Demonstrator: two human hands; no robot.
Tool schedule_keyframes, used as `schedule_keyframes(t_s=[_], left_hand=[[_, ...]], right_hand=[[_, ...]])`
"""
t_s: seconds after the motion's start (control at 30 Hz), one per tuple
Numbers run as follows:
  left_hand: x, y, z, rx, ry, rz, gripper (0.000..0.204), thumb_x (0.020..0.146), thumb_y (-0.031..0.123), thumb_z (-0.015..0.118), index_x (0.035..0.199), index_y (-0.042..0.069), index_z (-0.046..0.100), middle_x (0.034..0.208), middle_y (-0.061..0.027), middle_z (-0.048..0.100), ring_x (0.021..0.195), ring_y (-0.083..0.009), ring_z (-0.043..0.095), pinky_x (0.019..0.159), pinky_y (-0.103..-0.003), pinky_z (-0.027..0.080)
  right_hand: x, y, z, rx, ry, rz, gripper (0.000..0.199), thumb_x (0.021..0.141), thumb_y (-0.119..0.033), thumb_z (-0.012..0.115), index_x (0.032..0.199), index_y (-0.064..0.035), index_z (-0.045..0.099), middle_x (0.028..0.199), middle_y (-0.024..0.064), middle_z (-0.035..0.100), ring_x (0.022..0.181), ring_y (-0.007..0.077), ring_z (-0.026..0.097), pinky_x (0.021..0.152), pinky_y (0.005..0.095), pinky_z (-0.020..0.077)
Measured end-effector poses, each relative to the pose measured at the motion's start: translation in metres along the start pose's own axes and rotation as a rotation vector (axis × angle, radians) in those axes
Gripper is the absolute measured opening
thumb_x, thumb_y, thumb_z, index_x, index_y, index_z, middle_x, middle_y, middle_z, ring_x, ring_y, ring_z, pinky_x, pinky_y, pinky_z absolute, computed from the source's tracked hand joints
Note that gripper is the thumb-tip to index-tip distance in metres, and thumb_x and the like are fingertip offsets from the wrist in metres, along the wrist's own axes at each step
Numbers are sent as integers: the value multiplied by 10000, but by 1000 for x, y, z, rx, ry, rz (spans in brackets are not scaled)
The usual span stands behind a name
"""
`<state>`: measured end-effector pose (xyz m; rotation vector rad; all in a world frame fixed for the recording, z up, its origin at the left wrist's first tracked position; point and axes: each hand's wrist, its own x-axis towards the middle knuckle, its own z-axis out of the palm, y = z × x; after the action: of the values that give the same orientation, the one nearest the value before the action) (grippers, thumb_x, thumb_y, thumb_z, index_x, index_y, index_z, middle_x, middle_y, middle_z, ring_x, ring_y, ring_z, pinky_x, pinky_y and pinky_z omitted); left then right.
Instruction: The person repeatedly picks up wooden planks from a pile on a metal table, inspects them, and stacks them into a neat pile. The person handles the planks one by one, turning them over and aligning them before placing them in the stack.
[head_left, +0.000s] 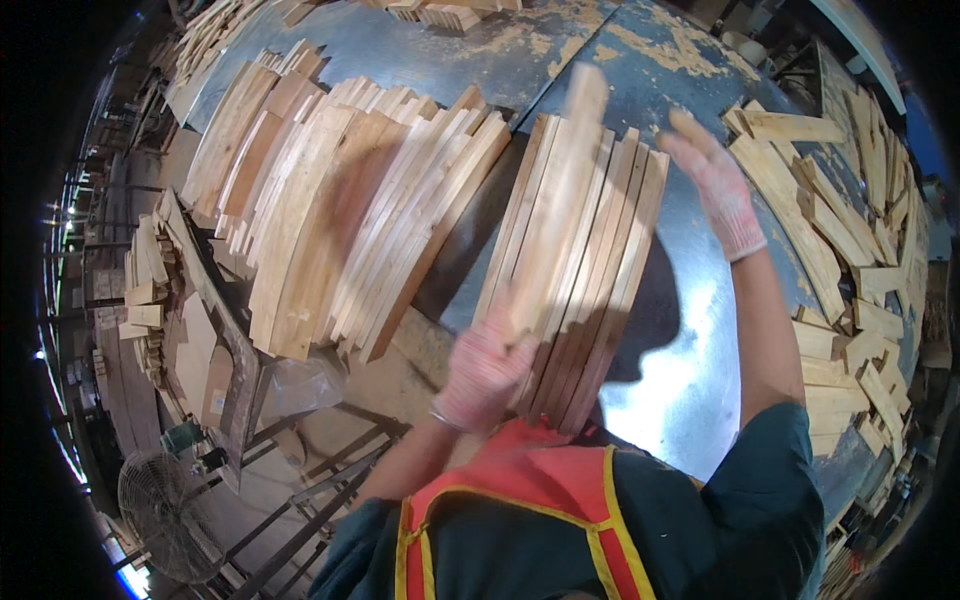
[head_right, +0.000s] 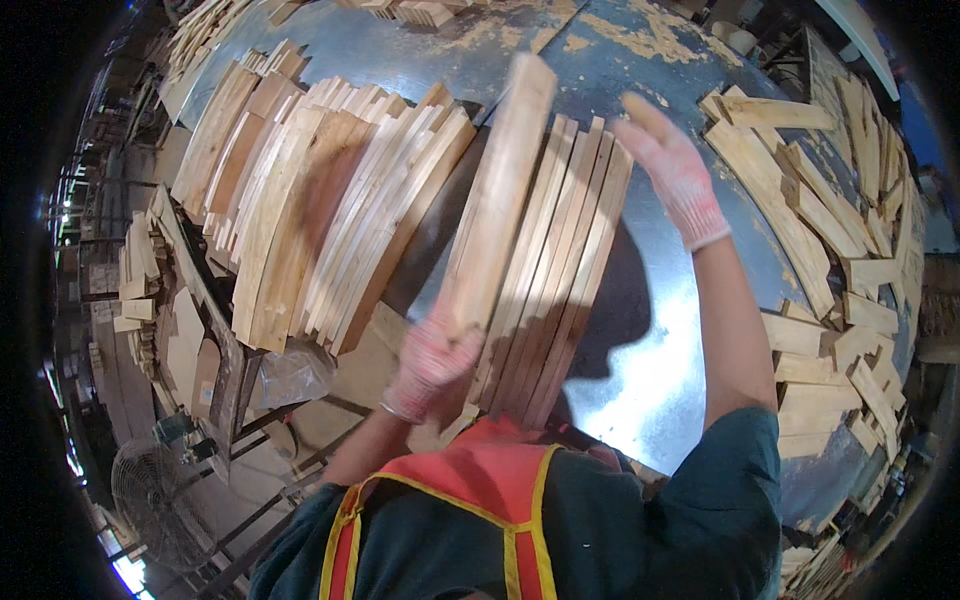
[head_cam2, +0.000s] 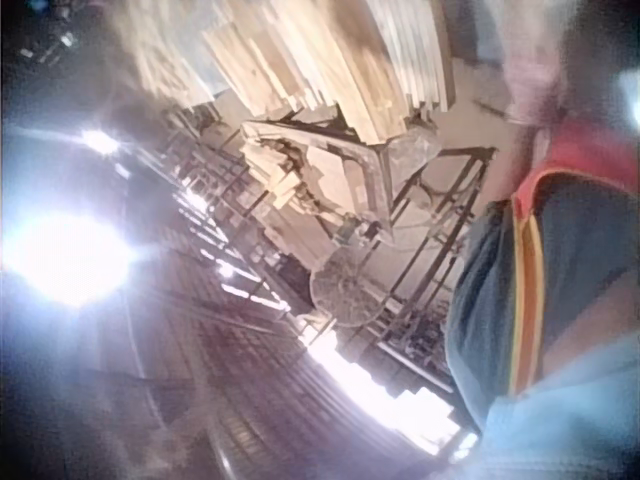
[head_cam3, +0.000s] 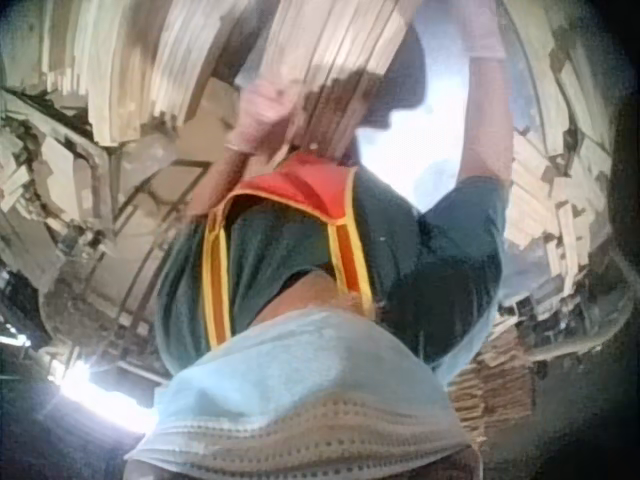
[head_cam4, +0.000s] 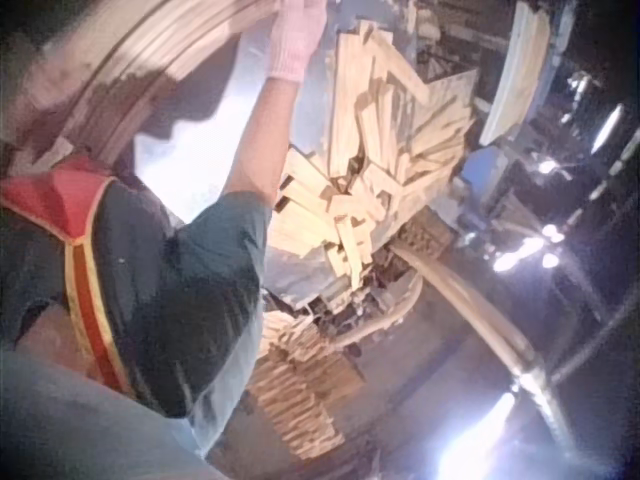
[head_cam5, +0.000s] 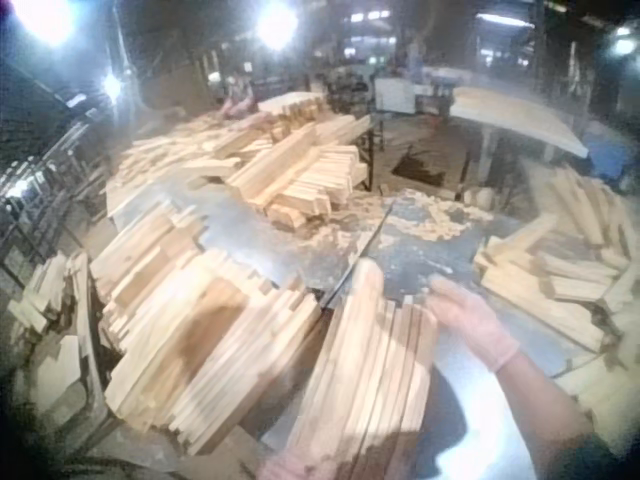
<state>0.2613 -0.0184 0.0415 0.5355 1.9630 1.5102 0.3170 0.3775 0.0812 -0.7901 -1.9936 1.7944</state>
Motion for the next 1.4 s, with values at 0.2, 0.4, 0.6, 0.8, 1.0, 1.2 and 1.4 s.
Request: schedule_keyframes(t_s=[0.2, 0.4, 0.6, 0.8, 1.0, 1.2, 1.4], left_hand=[[64, -4, -142, 37, 244, -26, 498, 964, -15, 698, 1446, -17, 568, 1223, -53, 714, 1103, -127, 664, 876, -280, 558], [68, 12, -170, 1271, 83, -43, 443, 960, 231, 720, 1306, -30, 631, 1237, -211, 705, 1114, -403, 694, 944, -454, 580], [6, -92, -85, 666, -313, -106, 846, 961, 557, 691, 1551, -10, 476, 1521, -284, 550, 1458, -421, 483, 1208, -445, 402], [10, -98, -86, -25, -372, -252, 671, 1006, 412, 698, 1500, -20, 559, 1347, -119, 703, 1223, -185, 631, 1095, -315, 464], [21, -104, -106, 270, -234, -289, 389, 957, 349, 683, 1156, 17, 720, 1000, -170, 755, 892, -268, 685, 874, -383, 548], [7, -48, -129, 591, -3, -57, 299, 897, 336, 700, 969, 46, 694, 949, -230, 719, 910, -403, 703, 832, -470, 546], [10, -20, -208, 859, 230, 192, 338, 844, 290, 730, 1070, 48, 664, 1130, -214, 668, 1106, -414, 657, 967, -491, 529]], right_hand=[[-150, 114, -26, -80, -22, 472, 879, 936, -372, 825, 1598, 38, 419, 1536, 206, 565, 1413, 269, 540, 1191, 358, 404], [-199, 99, 85, -336, -62, 601, 1212, 865, -550, 837, 1656, 87, 175, 1605, 282, 454, 1474, 316, 475, 1208, 372, 387], [-207, 113, 97, 13, -40, 555, 1053, 890, -402, 863, 1628, 81, 287, 1508, 220, 569, 1373, 278, 557, 1165, 351, 425], [-215, 119, 80, -60, -14, 679, 811, 942, -381, 804, 1532, 46, 447, 1278, 154, 687, 1093, 240, 640, 978, 356, 526], [-208, 105, 113, -186, 27, 527, 689, 928, -303, 769, 1452, 59, 506, 1189, 184, 702, 1030, 233, 654, 910, 357, 538], [-215, 134, 95, -74, 71, 482, 370, 888, -312, 747, 993, 39, 698, 765, 70, 657, 675, 156, 606, 599, 338, 485], [-203, 100, 114, -523, 53, 592, 693, 857, -482, 728, 1179, 126, 657, 1016, 292, 752, 1038, 393, 730, 951, 445, 532]])
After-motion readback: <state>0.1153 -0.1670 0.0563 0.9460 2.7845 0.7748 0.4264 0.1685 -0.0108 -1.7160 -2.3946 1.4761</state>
